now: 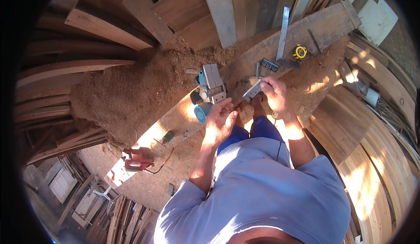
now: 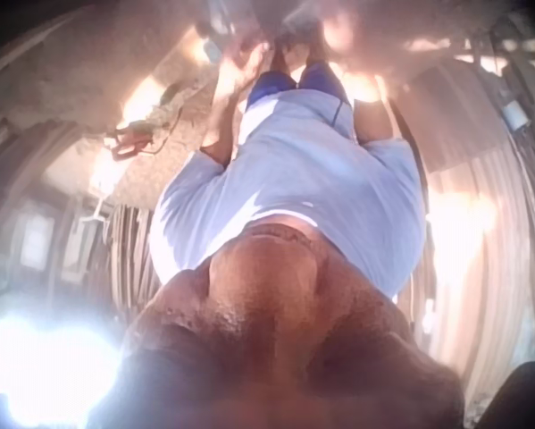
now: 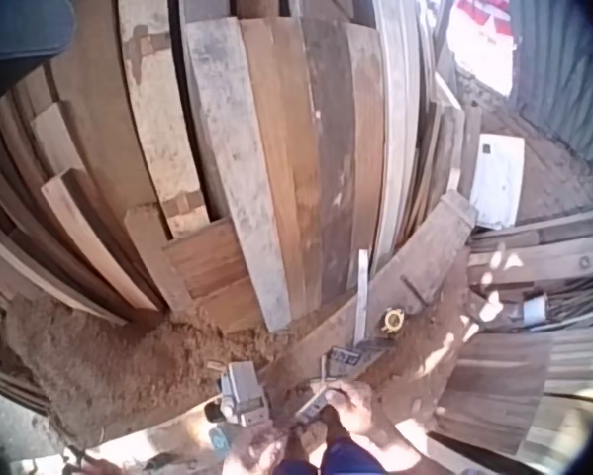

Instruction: The person uses a screwdriver and a square tool to adjust and align the components of an electric planer on a wooden workbench.

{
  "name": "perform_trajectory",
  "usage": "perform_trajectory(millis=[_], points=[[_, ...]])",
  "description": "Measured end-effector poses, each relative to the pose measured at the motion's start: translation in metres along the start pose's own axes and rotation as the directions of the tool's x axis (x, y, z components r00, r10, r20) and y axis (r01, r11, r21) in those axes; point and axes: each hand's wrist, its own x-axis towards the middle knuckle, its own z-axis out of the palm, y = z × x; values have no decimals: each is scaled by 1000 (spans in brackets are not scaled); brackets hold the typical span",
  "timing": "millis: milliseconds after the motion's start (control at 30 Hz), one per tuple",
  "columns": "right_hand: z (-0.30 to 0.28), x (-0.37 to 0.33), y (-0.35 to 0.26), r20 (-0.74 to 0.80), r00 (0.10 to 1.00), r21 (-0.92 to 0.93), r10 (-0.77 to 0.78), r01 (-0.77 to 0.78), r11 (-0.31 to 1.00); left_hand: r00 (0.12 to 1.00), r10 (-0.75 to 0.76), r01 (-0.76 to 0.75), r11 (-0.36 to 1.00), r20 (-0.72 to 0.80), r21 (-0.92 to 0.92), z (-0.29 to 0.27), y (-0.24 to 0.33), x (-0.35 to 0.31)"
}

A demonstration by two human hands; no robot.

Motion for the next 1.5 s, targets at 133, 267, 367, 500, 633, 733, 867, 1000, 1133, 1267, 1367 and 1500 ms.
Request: perform_trajectory(millis=[133, 267, 367, 500, 633, 733, 867, 1000, 1133, 1267, 1367, 1500], points=[[-23, 36, 61, -184, 953, 71, 239, -230, 971, 948, 159, -12, 883, -276, 470, -28, -30, -3], [-26, 69, 91, -296, 919, 160, 262, -223, 962, 930, -11, 213, 830, -367, 515, -50, -76, 10], [-25, 82, 103, -363, 886, 206, 287, -224, 953, 904, -320, 353, 933, -285, 69, -42, -74, 10], [-30, 83, 137, -377, 884, 48, 277, -280, 959, 889, -340, 374, 926, -307, 57, -35, -75, 11], [-24, 73, 149, -465, 864, -142, 191, -285, 948, 922, -257, 275, 961, -290, 21, -38, -94, 8], [-27, 65, 149, -483, 860, -293, 164, -336, 895, 923, -273, 289, 957, -271, 20, -36, -83, 10], [-22, 51, 132, -432, 901, -403, 46, -239, 884, 914, -153, 253, 939, -375, 235, -40, -95, 10], [18, 32, 74, -131, 991, -383, -15, -37, 923, 927, -77, 195, 935, -368, 295, -50, -87, 30], [71, 21, 31, 280, 960, -302, -25, 113, 947, 952, -100, 158, 970, -289, 185, -49, -71, 57], [108, 12, 36, 372, 925, -285, -79, 195, 939, 965, 43, 63, 920, -260, 386, -41, -81, 61], [115, 8, 35, 404, 914, -308, -31, 168, 937, 965, 1, 83, 947, -261, 311, -42, -83, 62], [118, 3, 43, 467, 884, -340, 36, 142, 929, 972, 59, 24, 938, -227, 345, -44, -78, 61]])
